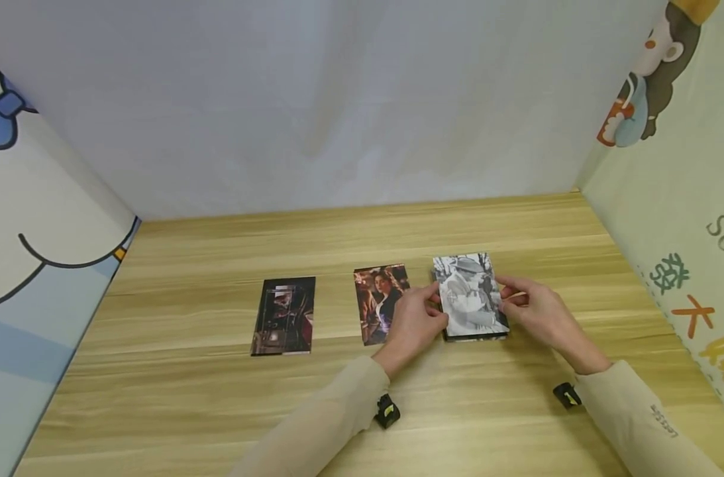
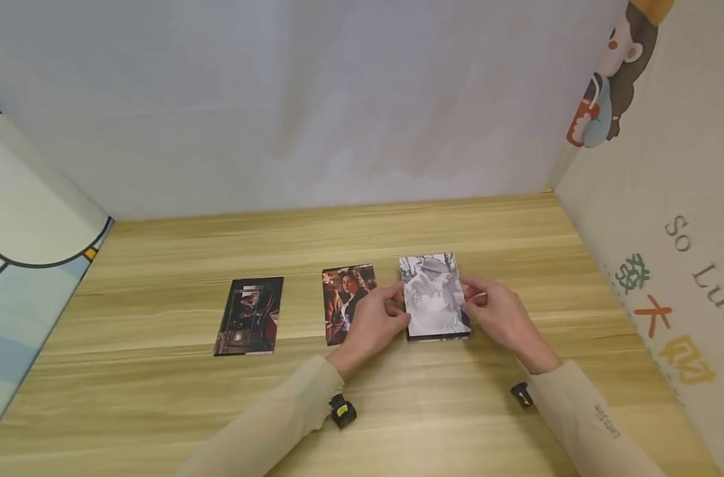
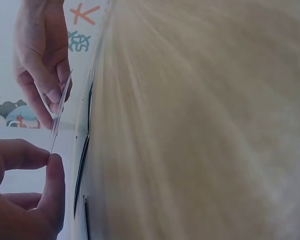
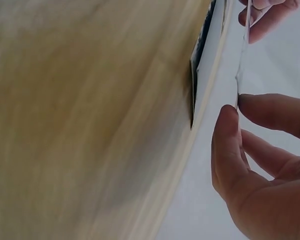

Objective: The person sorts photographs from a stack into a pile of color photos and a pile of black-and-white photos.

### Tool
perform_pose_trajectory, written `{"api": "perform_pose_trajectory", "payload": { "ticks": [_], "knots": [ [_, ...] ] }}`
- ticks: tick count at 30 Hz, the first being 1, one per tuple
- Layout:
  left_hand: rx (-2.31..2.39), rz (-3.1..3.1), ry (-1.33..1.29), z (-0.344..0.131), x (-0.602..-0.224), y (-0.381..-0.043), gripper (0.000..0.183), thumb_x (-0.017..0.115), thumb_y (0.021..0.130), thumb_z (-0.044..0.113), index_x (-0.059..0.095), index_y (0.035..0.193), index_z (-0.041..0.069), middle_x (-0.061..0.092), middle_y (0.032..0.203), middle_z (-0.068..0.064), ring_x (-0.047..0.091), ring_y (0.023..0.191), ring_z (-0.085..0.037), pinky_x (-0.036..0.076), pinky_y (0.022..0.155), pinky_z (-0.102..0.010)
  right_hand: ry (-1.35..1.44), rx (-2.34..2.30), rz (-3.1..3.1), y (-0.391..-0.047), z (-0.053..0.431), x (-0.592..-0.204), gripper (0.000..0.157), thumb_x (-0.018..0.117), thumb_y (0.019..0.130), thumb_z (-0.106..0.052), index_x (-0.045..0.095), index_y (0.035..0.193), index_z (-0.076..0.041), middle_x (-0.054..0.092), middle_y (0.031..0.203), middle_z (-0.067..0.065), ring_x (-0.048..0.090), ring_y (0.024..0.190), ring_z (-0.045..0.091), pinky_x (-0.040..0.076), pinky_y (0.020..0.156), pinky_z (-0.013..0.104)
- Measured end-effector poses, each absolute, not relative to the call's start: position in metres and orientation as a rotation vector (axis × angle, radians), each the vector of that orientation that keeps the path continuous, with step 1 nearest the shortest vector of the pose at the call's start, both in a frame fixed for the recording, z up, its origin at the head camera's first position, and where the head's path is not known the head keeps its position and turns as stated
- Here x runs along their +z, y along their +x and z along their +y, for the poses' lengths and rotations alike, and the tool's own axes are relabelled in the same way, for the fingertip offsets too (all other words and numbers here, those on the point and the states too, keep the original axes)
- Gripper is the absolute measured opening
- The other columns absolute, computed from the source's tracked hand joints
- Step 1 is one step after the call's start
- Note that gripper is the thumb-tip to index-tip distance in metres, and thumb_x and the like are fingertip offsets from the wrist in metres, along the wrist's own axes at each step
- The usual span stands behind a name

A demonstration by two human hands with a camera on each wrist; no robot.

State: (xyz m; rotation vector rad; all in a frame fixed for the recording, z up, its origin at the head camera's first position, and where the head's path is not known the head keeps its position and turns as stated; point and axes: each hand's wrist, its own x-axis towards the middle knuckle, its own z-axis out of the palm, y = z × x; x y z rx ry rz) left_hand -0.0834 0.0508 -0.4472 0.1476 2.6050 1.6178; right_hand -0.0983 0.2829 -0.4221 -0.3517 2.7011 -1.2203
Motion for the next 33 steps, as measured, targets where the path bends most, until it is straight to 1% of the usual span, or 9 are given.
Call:
{"api": "perform_pose_trajectory", "payload": {
  "ticks": [8, 17, 22, 26, 29, 31, 33],
  "knots": [
    [1.562, 2.568, 0.132, 0.05, -0.445, -0.085, 0.069, 0.075, 0.079, -0.006, 0.055, 0.145, -0.005, 0.065, 0.108, -0.007, 0.063, 0.078, -0.006, 0.054, 0.066, -0.015, -0.36, -1.186, 2.702, -0.101, 0.283, -0.423, 0.054, 0.065, 0.093, 0.002, 0.05, 0.143, 0.014, 0.067, 0.119, 0.027, 0.069, 0.108, 0.041, 0.055, 0.077, 0.017],
    [1.476, 2.567, 0.19, 0.047, -0.448, -0.089, 0.069, 0.075, 0.08, -0.002, 0.054, 0.145, -0.007, 0.066, 0.1, -0.005, 0.068, 0.083, -0.008, 0.054, 0.069, -0.016, -0.373, -1.17, 2.667, -0.105, 0.283, -0.426, 0.054, 0.066, 0.092, 0.002, 0.051, 0.142, 0.016, 0.068, 0.115, 0.024, 0.07, 0.103, 0.037, 0.055, 0.074, 0.018],
    [1.44, 2.58, 0.211, 0.047, -0.448, -0.092, 0.069, 0.076, 0.08, 0.0, 0.055, 0.145, -0.006, 0.066, 0.097, -0.003, 0.064, 0.079, -0.005, 0.052, 0.067, -0.016, -0.391, -1.17, 2.664, -0.107, 0.284, -0.426, 0.053, 0.067, 0.091, 0.003, 0.051, 0.14, 0.017, 0.068, 0.112, 0.023, 0.07, 0.101, 0.035, 0.054, 0.073, 0.019],
    [1.388, 2.6, 0.253, 0.046, -0.446, -0.093, 0.055, 0.075, 0.08, 0.001, 0.066, 0.134, -0.004, 0.063, 0.093, 0.0, 0.056, 0.071, -0.002, 0.046, 0.06, -0.017, -0.386, -1.156, 2.664, -0.108, 0.285, -0.426, 0.053, 0.067, 0.091, 0.003, 0.052, 0.14, 0.017, 0.069, 0.112, 0.023, 0.07, 0.101, 0.035, 0.055, 0.073, 0.019],
    [1.337, 2.62, 0.292, 0.046, -0.445, -0.094, 0.034, 0.074, 0.08, 0.002, 0.071, 0.114, -0.001, 0.06, 0.088, 0.001, 0.048, 0.064, -0.004, 0.04, 0.056, -0.018, -0.39, -1.127, 2.666, -0.108, 0.286, -0.427, 0.053, 0.068, 0.091, 0.002, 0.052, 0.14, 0.017, 0.068, 0.112, 0.023, 0.069, 0.1, 0.035, 0.055, 0.073, 0.021],
    [1.325, 2.618, 0.294, 0.045, -0.445, -0.094, 0.036, 0.074, 0.08, 0.002, 0.071, 0.115, -0.002, 0.06, 0.087, 0.001, 0.044, 0.061, -0.006, 0.037, 0.055, -0.019, -0.396, -1.108, 2.666, -0.108, 0.286, -0.427, 0.054, 0.068, 0.091, 0.002, 0.052, 0.14, 0.017, 0.068, 0.111, 0.023, 0.069, 0.1, 0.035, 0.055, 0.072, 0.022],
    [1.296, 2.624, 0.306, 0.045, -0.445, -0.095, 0.027, 0.074, 0.08, 0.004, 0.072, 0.107, -0.001, 0.06, 0.086, 0.001, 0.043, 0.061, -0.007, 0.036, 0.056, -0.019, -0.401, -1.091, 2.664, -0.108, 0.286, -0.427, 0.054, 0.069, 0.091, 0.002, 0.052, 0.139, 0.017, 0.068, 0.111, 0.023, 0.069, 0.1, 0.035, 0.055, 0.073, 0.023]
  ]
}}
